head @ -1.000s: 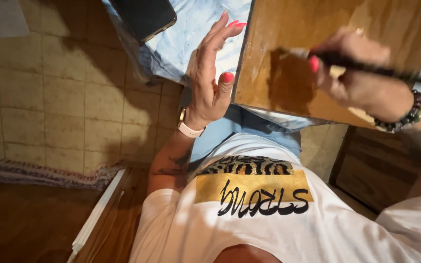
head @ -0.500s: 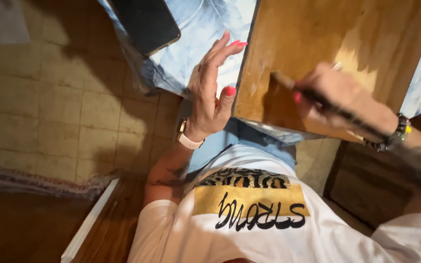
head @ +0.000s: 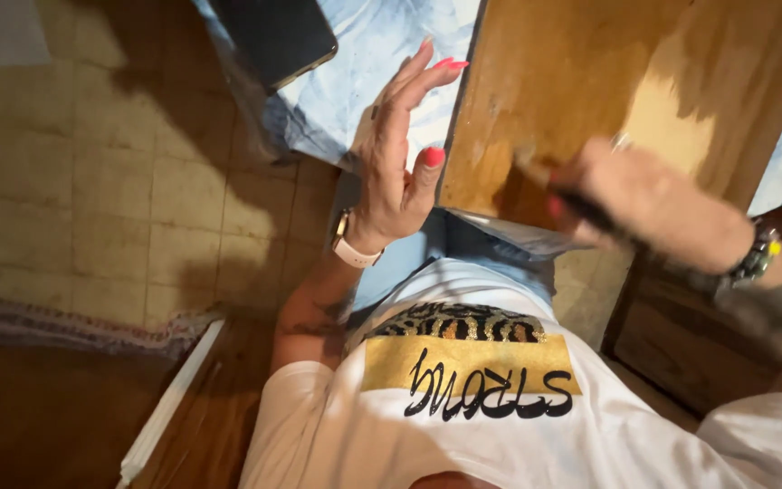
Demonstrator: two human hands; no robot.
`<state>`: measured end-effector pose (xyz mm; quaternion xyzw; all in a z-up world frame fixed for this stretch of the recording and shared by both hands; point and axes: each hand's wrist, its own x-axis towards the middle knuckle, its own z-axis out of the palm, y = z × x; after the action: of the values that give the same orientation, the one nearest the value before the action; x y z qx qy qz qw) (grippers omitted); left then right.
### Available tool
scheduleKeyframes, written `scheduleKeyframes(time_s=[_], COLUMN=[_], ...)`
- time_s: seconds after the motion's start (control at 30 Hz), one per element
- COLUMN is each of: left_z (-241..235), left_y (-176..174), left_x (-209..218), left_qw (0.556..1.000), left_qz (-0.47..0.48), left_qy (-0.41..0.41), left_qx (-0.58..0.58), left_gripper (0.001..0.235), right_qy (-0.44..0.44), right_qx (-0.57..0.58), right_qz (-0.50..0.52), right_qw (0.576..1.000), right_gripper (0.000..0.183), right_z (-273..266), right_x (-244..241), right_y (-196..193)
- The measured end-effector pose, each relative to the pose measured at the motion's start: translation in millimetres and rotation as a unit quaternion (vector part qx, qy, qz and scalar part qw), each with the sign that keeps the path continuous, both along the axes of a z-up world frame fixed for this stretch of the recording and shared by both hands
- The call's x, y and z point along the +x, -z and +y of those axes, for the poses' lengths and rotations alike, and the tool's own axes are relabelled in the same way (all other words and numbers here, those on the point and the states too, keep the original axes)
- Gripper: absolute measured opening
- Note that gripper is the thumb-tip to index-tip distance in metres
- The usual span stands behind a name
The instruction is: Staining a square wooden board using a paintbrush and dark wood stain
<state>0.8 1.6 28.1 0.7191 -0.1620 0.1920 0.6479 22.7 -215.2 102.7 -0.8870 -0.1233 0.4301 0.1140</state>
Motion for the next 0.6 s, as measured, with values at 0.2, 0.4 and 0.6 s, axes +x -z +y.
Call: scheduleKeyframes(time_s=[0.2,0.4,0.6], left_z=[-3,-5,-7], left_y=[-2,0,-1], left_x=[0,-1,0], left_qw=[1.0,1.0,0.999], left_qz=[-0.001,0.028,0.032], left_qy=[-0.005,-0.012,-0.008], left_qx=[0.003,0.0,-0.003], left_gripper=[0.053,0.054,0.054], right_qy=[-0.089,-0.118,-0.293], right_qx=[0.409,0.348,0.313], right_qz=[-0.192,-0.384,-0.246], right_qw=[0.887,0.847,0.869], right_gripper=[0.015,0.012,0.009], right_z=[-16,-24,-22], right_x=[-1,13,-11], right_y=[13,11,9])
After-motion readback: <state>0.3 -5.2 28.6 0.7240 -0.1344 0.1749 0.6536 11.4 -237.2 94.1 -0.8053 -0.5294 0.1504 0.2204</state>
